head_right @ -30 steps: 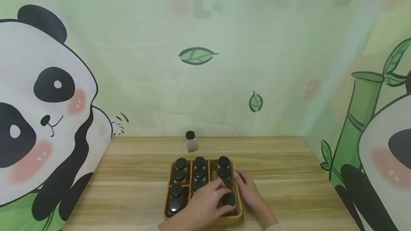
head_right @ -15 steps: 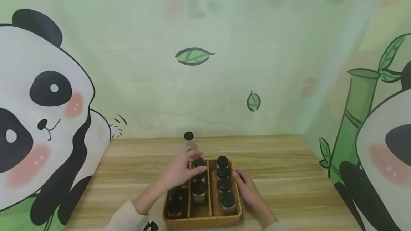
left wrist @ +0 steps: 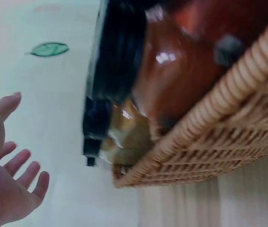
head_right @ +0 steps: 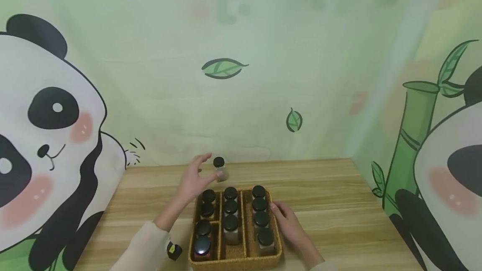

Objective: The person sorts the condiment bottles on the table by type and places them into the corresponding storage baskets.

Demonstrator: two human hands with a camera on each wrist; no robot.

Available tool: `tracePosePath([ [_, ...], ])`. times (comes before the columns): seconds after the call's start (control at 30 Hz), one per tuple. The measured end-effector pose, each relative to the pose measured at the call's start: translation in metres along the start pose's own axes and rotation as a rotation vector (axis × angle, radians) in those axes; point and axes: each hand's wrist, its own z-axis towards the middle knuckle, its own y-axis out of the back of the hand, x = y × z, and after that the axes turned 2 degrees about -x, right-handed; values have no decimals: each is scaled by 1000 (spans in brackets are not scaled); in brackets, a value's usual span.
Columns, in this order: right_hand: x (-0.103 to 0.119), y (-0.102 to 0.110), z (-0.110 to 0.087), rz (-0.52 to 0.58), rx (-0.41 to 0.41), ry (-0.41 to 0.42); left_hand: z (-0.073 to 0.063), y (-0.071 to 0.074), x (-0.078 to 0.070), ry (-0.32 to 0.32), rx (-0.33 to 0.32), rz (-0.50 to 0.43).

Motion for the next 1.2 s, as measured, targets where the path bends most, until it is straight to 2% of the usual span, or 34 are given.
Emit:
tracePosePath([
  [0.13,0,-1,-1,11,-6,-6,9,-3,18,18,-23,-23],
  [0.37,0,-4,-4,8,-3,-11,19,-7,36,74,28,-21],
  [0.67,-2,-1,1,5,-15,-15,36,-20,42,76,58,-22],
  [0.8,-4,0,0,2,-15,-27,36,-26,44,73,92,-29],
  [1.0,-1,1,-1,7,-12,-8,35,-32,47,41,124,20],
  [1.2,-1,1,-1,15,-18,-4,36,-31,47,79,166,49],
])
